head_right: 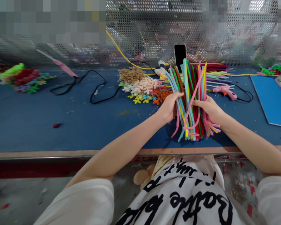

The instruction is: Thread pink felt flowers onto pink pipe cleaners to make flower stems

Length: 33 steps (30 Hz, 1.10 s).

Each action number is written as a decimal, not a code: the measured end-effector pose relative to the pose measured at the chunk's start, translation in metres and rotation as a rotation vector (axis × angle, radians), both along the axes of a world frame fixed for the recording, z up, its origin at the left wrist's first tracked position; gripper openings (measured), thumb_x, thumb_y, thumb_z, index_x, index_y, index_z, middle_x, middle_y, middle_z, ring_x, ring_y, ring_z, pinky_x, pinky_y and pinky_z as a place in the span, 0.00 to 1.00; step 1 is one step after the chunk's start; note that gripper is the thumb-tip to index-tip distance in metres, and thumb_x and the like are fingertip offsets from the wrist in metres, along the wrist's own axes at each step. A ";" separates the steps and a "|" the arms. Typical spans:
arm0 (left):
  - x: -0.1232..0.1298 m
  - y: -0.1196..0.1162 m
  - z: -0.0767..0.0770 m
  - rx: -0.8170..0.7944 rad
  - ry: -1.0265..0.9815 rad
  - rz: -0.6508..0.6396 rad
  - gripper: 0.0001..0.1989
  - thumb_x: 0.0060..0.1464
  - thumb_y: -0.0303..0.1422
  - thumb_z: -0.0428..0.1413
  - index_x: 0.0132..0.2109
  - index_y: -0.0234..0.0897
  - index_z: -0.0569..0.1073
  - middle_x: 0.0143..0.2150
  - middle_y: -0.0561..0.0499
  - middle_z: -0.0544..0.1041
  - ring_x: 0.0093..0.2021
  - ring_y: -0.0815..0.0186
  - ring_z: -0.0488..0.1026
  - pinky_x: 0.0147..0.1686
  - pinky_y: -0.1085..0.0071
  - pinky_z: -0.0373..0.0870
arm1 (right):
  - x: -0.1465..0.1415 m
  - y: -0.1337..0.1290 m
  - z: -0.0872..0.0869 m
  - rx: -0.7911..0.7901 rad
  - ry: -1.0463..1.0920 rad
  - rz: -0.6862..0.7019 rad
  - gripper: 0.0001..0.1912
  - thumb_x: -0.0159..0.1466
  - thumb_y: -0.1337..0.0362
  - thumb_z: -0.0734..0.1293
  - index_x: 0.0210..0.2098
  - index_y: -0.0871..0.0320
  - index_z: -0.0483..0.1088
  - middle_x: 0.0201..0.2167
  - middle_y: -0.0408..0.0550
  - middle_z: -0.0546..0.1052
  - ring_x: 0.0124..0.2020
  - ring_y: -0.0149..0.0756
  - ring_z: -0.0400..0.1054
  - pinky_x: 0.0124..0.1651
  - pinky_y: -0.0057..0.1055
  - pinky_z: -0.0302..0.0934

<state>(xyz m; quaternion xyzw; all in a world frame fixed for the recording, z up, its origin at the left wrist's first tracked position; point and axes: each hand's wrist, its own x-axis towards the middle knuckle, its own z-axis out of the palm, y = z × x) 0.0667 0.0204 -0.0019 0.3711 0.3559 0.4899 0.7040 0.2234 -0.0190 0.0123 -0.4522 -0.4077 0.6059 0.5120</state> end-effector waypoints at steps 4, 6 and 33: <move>0.001 -0.004 -0.002 0.094 0.046 -0.075 0.12 0.43 0.28 0.70 0.36 0.37 0.76 0.32 0.50 0.82 0.37 0.60 0.82 0.51 0.61 0.79 | 0.001 0.000 -0.001 0.048 -0.035 0.037 0.25 0.47 0.63 0.84 0.43 0.56 0.79 0.43 0.47 0.86 0.48 0.47 0.81 0.59 0.45 0.74; 0.001 -0.005 -0.002 0.063 0.069 -0.051 0.10 0.43 0.27 0.68 0.35 0.36 0.76 0.30 0.51 0.81 0.33 0.61 0.81 0.48 0.61 0.79 | 0.001 0.000 -0.002 0.060 -0.042 0.035 0.25 0.47 0.62 0.84 0.43 0.56 0.80 0.42 0.47 0.86 0.49 0.47 0.81 0.60 0.45 0.73; 0.000 -0.008 0.008 -0.173 -0.034 -0.082 0.06 0.52 0.23 0.57 0.37 0.32 0.78 0.28 0.48 0.83 0.30 0.59 0.83 0.46 0.59 0.83 | -0.001 0.003 0.000 0.015 -0.054 -0.110 0.02 0.62 0.68 0.72 0.34 0.55 0.79 0.35 0.45 0.85 0.41 0.44 0.82 0.52 0.41 0.76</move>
